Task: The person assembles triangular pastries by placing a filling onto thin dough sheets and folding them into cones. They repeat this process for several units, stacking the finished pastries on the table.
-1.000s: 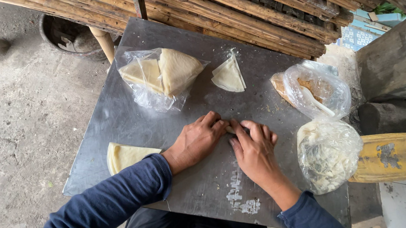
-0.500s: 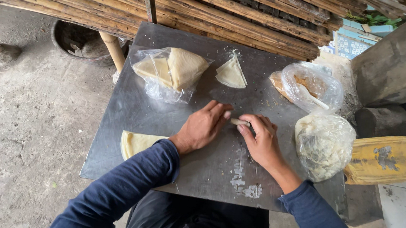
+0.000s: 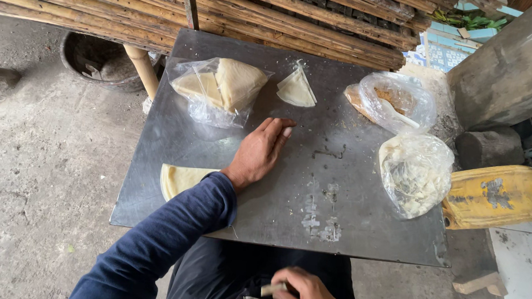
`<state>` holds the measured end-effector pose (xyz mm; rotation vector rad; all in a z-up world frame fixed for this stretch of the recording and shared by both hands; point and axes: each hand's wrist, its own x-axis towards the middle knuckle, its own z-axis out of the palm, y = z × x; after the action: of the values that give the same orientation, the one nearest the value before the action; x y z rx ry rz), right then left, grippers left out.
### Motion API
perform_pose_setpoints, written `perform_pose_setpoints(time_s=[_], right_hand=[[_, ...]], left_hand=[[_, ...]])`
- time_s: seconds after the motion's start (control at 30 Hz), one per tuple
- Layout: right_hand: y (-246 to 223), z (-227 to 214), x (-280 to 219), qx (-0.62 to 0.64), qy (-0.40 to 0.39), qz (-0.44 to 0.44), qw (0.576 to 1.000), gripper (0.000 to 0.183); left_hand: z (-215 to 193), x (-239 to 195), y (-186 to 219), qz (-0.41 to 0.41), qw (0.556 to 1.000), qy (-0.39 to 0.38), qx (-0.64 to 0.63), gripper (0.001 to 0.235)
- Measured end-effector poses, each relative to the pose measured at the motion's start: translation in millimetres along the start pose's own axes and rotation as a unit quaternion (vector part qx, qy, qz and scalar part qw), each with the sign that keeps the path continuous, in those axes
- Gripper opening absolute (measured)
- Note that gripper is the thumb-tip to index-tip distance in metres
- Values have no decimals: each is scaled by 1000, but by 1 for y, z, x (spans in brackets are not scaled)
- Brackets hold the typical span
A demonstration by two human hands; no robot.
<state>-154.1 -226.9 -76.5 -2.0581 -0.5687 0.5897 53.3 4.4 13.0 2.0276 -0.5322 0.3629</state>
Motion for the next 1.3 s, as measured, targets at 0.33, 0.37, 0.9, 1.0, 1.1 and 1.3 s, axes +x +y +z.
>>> perform_pose_setpoints(time_s=[0.33, 0.37, 0.9, 1.0, 1.1, 1.3], right_hand=[[70, 27, 59, -211, 152, -87, 962, 40], [46, 18, 47, -180, 22, -56, 982, 41], [-50, -209, 260, -318, 218, -206, 899, 24], [-28, -213, 285, -366, 236, -197, 879, 10], [-11, -208, 290, -449, 244, -233, 827, 5], [20, -222, 316, -327, 302, -155, 882, 6]], left_hand=[[3, -1, -11, -24, 998, 51, -25, 25], [3, -1, -12, -37, 997, 51, -32, 25], [19, 4, -46, -170, 947, 94, -256, 30], [20, 7, -49, -162, 944, 96, -272, 28], [20, 7, -50, -177, 944, 87, -264, 28], [21, 9, -45, -194, 941, 71, -269, 29]])
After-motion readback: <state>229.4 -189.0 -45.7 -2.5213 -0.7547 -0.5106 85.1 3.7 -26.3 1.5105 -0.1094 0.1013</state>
